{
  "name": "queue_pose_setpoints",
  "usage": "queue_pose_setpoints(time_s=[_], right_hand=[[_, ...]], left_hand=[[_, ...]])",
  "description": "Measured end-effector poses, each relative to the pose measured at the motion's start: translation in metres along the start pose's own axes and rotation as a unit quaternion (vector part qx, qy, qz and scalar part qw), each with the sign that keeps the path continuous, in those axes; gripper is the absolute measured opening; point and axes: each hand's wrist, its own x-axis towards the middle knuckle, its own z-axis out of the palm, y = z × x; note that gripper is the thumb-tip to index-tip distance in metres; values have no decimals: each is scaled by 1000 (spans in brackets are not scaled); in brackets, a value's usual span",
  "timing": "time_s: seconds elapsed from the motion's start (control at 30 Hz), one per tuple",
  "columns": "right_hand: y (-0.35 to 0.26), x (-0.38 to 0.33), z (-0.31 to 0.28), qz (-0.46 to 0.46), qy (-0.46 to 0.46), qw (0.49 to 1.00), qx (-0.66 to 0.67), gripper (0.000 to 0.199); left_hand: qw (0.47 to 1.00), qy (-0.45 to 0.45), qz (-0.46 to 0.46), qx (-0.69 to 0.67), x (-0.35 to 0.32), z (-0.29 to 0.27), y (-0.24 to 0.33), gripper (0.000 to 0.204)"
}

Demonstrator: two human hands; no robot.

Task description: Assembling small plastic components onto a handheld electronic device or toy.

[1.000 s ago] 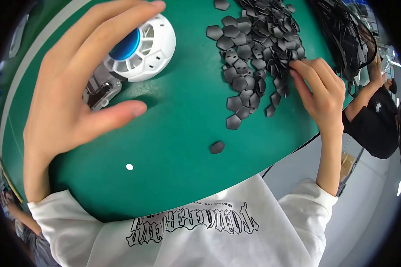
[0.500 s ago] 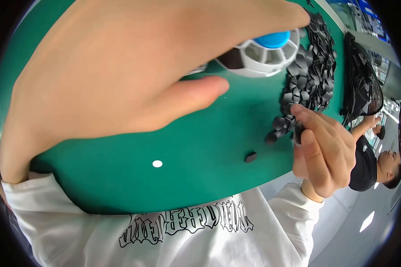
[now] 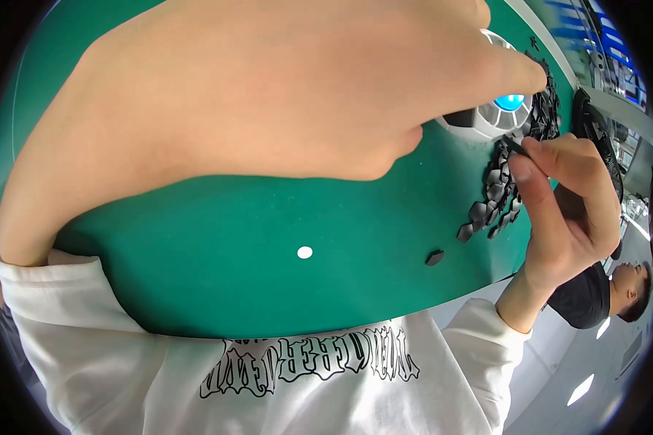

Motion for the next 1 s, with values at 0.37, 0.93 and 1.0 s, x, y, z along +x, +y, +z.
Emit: queue_pose_setpoints(time_s=[0.37, 0.93, 1.0], right_hand=[[19, 1, 5, -155, -15, 988, 7, 23], [-13, -3, 5, 17, -1, 994, -111, 23], [-12, -3, 4, 18, 0, 994, -110, 23]], left_hand=[[999, -26, -11, 27, 6, -7, 7, 64], [996, -63, 8, 63, 24, -14, 14, 62], [996, -67, 9, 64, 26, -14, 14, 62]])
